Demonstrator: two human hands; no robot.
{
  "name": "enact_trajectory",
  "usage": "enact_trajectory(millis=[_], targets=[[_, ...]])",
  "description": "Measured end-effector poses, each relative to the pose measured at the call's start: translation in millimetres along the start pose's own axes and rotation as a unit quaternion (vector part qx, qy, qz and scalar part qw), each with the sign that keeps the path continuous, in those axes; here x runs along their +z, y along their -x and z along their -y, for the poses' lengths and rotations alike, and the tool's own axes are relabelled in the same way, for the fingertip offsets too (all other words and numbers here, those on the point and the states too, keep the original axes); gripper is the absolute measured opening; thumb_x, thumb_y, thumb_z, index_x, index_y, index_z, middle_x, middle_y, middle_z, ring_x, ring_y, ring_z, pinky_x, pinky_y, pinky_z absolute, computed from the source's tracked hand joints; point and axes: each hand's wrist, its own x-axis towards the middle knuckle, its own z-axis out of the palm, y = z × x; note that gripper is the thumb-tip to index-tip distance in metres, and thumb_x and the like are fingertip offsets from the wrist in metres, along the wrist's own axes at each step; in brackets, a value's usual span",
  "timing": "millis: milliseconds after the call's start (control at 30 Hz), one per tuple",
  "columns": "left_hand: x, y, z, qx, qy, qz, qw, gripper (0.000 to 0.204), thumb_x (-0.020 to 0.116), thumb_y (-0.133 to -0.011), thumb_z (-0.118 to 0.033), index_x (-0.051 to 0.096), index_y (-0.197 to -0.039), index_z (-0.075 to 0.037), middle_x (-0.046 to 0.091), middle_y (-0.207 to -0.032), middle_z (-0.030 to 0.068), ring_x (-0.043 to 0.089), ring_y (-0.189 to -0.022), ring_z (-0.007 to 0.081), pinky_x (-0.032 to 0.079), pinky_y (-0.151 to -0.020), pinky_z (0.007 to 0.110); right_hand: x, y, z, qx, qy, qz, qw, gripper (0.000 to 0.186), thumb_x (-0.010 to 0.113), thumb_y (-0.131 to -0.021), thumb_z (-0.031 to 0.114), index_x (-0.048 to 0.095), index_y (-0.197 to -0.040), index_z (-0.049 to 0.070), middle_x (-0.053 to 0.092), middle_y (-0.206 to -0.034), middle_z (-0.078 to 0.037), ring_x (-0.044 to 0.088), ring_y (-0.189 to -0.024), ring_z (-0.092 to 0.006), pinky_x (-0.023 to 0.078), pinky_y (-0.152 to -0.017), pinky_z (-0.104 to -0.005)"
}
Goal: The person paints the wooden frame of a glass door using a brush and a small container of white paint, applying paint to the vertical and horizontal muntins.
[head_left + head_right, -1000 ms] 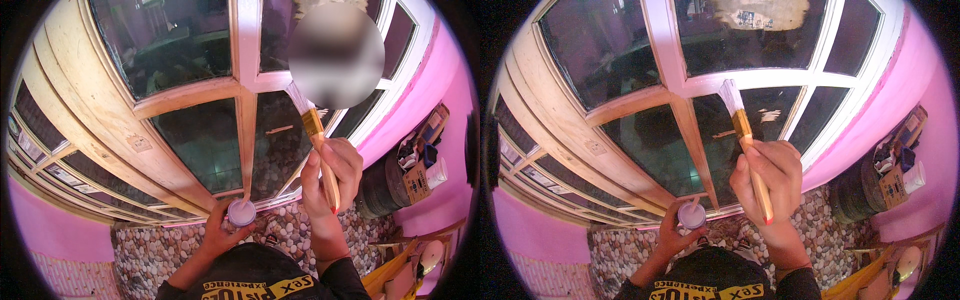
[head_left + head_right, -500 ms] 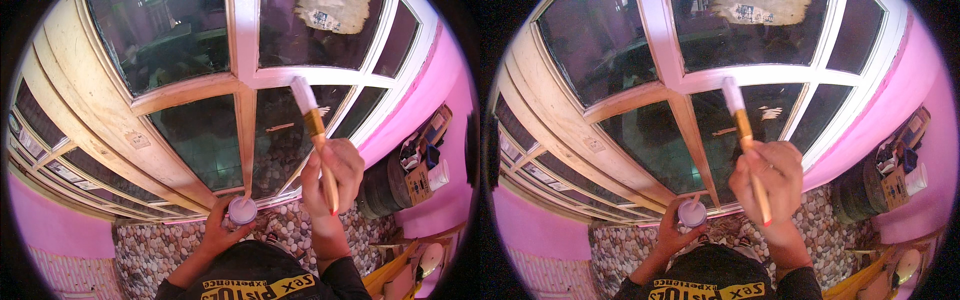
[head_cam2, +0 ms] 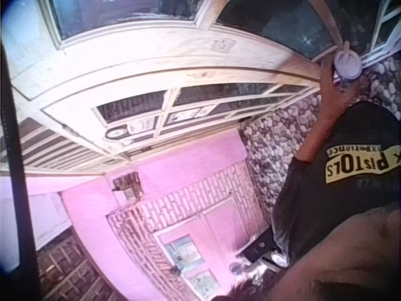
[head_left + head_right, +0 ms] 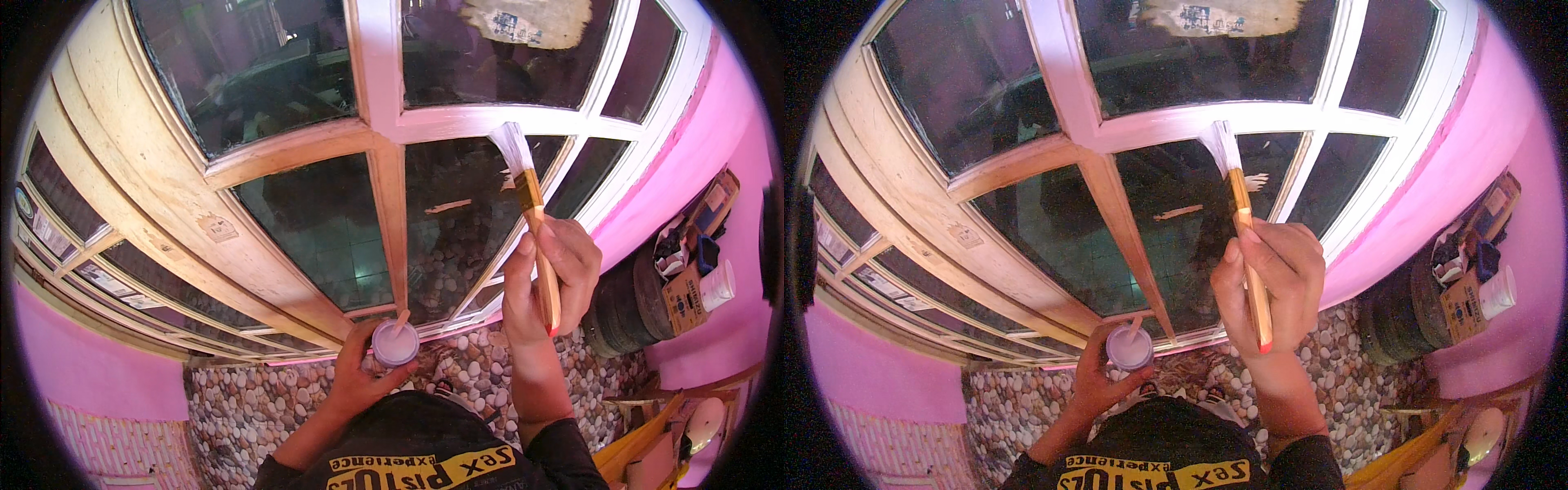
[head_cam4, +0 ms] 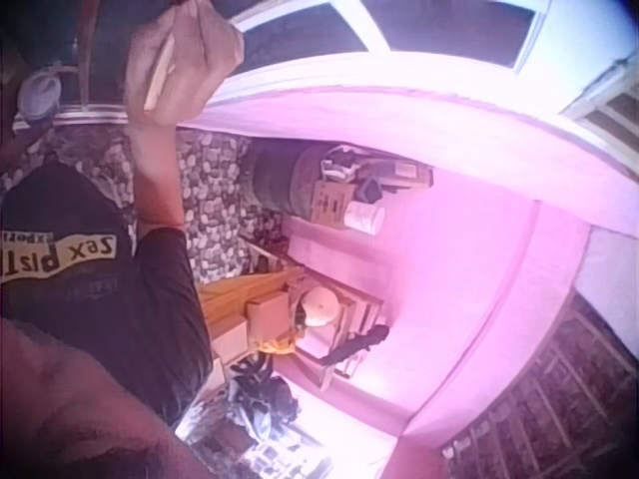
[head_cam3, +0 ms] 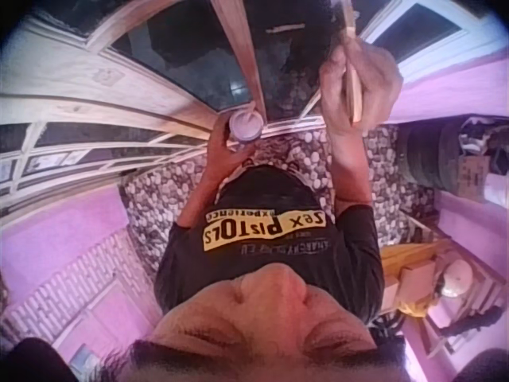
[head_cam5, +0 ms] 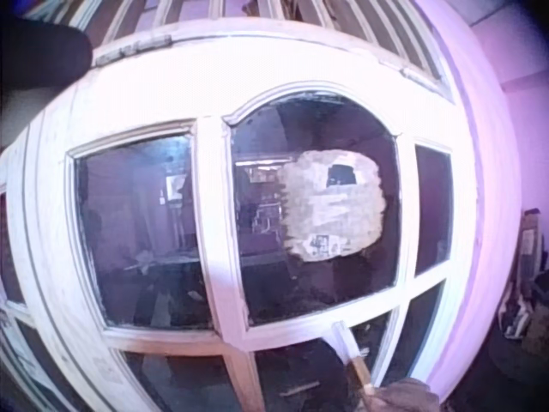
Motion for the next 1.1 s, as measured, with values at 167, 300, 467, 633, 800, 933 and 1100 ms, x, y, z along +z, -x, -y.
enact_trajectory(millis=[167,300,467,633,800,933,1100], targets=[[1.4,-0.9,-3.1,-0.013,-0.014,0.010,1.000,0.071,0.090,-0.074,-0.020,0.052,-0.131,0.001,0.059,-0.122,0.0144,0.060,-0.113,0.0250,0.047,-0.098,0.036,3.0,1.3,13.1,-0.020,-0.060,0.047,0.997,0.030,0.072,-0.084,-0.005,0.061,-0.111,0.001,0.061,-0.107,-0.015,0.065,-0.092,-0.0296,0.053,-0.084,-0.0414],[7.1,-6.8,-7.6,0.007,-0.015,0.018,1.000,0.072,0.090,-0.073,-0.020,0.052,-0.131,0.001,0.059,-0.122,0.0144,0.060,-0.113,0.0250,0.047,-0.098,0.036,10.5,0.0,4.7,-0.024,-0.091,0.028,0.995,0.037,0.078,-0.073,-0.008,0.063,-0.105,0.005,0.065,-0.103,-0.012,0.064,-0.089,-0.0301,0.052,-0.080,-0.0435],[10.6,-1.2,0.8,-0.008,0.001,0.016,1.000,0.072,0.090,-0.073,-0.019,0.052,-0.130,0.001,0.060,-0.121,0.0142,0.060,-0.112,0.0246,0.047,-0.098,0.037,-4.3,0.5,-17.7,-0.007,-0.021,0.014,1.000,0.037,0.075,-0.078,-0.008,0.061,-0.110,0.002,0.064,-0.107,-0.015,0.063,-0.088,-0.0297,0.052,-0.080,-0.0426],[14.9,-0.9,0.7,-0.012,0.015,0.016,1.000,0.071,0.090,-0.073,-0.020,0.052,-0.129,0.000,0.060,-0.120,0.0138,0.060,-0.112,0.0246,0.046,-0.099,0.037,-12.7,1.2,-15.8,0.009,0.001,-0.011,1.000,0.036,0.073,-0.081,-0.008,0.061,-0.113,0.002,0.063,-0.104,-0.015,0.064,-0.088,-0.0296,0.052,-0.078,-0.0418],[16.8,-0.3,-2.0,-0.023,0.005,0.020,1.000,0.070,0.090,-0.074,-0.018,0.051,-0.130,0.000,0.059,-0.121,0.0137,0.059,-0.113,0.0245,0.046,-0.099,0.037,-0.9,0.1,-0.6,-0.020,-0.089,0.044,0.995,0.040,0.078,-0.072,-0.007,0.063,-0.106,0.006,0.064,-0.103,-0.012,0.065,-0.084,-0.0286,0.053,-0.078,-0.0425],[19.5,-4.5,-9.6,-0.005,-0.001,0.021,1.000,0.071,0.089,-0.074,-0.017,0.050,-0.131,0.000,0.058,-0.121,0.0139,0.059,-0.114,0.0244,0.046,-0.100,0.037,0.9,-1.1,-12.9,-0.012,-0.050,0.015,0.999,0.038,0.077,-0.073,-0.008,0.063,-0.106,0.004,0.065,-0.104,-0.013,0.064,-0.088,-0.0294,0.053,-0.079,-0.0429],[23.0,-1.7,-6.6,-0.041,0.041,0.018,0.998,0.070,0.089,-0.074,-0.017,0.050,-0.130,0.001,0.057,-0.123,0.0141,0.059,-0.114,0.0246,0.046,-0.100,0.037,-10.8,0.8,-32.4,0.012,-0.011,-0.011,1.000,0.034,0.075,-0.079,-0.008,0.062,-0.109,0.002,0.065,-0.103,-0.015,0.064,-0.087,-0.0303,0.053,-0.078,-0.0423]])
